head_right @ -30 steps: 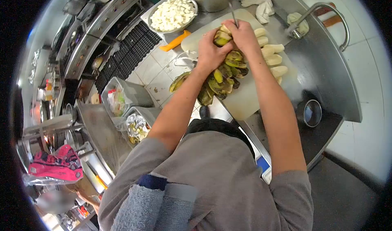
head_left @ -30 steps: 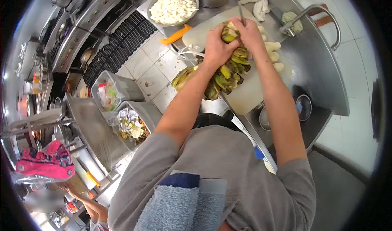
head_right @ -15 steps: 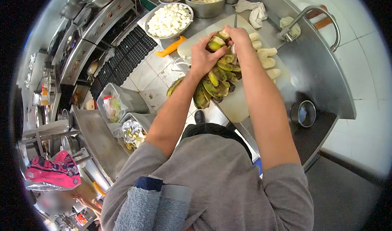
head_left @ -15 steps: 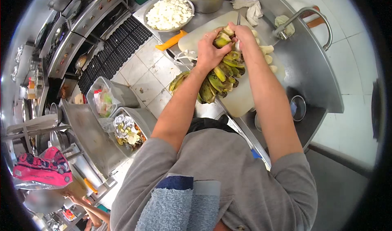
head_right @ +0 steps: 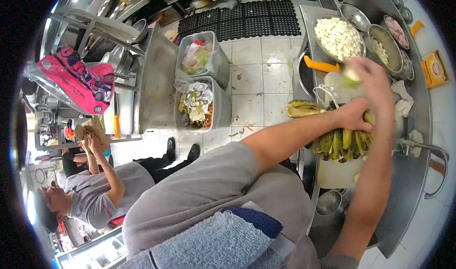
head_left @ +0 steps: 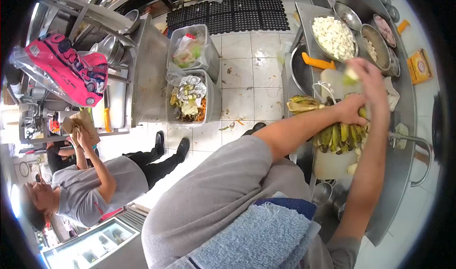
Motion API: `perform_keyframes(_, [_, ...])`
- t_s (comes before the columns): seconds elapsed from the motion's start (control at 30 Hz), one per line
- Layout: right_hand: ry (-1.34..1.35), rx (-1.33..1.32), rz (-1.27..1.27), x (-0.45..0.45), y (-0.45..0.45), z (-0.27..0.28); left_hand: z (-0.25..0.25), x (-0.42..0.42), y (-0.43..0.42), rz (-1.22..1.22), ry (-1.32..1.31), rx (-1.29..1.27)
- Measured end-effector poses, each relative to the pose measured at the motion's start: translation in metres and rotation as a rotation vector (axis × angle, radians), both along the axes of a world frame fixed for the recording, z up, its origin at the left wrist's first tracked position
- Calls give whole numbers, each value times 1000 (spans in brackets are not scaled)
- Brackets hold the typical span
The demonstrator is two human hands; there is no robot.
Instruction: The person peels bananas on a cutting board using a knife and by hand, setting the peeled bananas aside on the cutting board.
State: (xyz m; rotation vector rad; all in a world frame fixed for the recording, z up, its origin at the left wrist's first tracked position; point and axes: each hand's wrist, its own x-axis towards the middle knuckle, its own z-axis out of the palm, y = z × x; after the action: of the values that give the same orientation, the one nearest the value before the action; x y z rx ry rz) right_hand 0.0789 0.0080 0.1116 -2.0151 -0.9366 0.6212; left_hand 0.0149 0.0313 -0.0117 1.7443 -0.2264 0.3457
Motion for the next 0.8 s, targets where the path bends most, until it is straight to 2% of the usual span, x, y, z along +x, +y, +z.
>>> perform_keyframes(0.03, [24,-29,146,-28,37,1,-3,2,-1,16,-8,1])
perform_keyframes(0.1, [221,-30,262,-100,96,17,-8,7,-4,51,-36,-3])
perform_keyframes(0.13, [184,-97,291,-117,120,19,-10,7,-3,61,-45,-5])
perform_keyframes(0.23, [-173,-18,278,-140,142,21,-12,6,1,66,-35,-17])
perform_keyframes(0.27, [48,51,246,-140,130,28,-13,7,1,56,-21,7])
perform_keyframes(0.3, [87,62,186,-130,119,23,-17,9,-1,42,-8,30])
perform_keyframes(0.37, [161,82,48,-94,85,10,-20,9,-2,4,-242,-49])
perform_keyframes(0.43, [99,109,-70,-61,37,11,-27,10,-2,-9,-335,-88])
perform_keyframes(0.5, [111,77,-263,-53,-8,17,-27,15,-4,-16,-306,-96])
perform_keyframes(0.57, [97,105,-442,-46,-66,20,12,-7,13,-137,-98,-252])
perform_keyframes(0.6, [95,147,-503,-48,-92,8,6,-4,16,-28,83,-12])
perform_keyframes(0.63, [99,194,-555,-51,-116,-1,4,2,14,6,40,14])
perform_keyframes(0.7, [70,145,-715,-82,-150,-11,20,-1,22,-76,139,24])
perform_keyframes(0.77, [67,229,-750,-115,-173,-52,31,4,24,-78,214,120])
perform_keyframes(0.8, [10,136,-745,-134,-172,-53,29,8,23,-77,79,256])
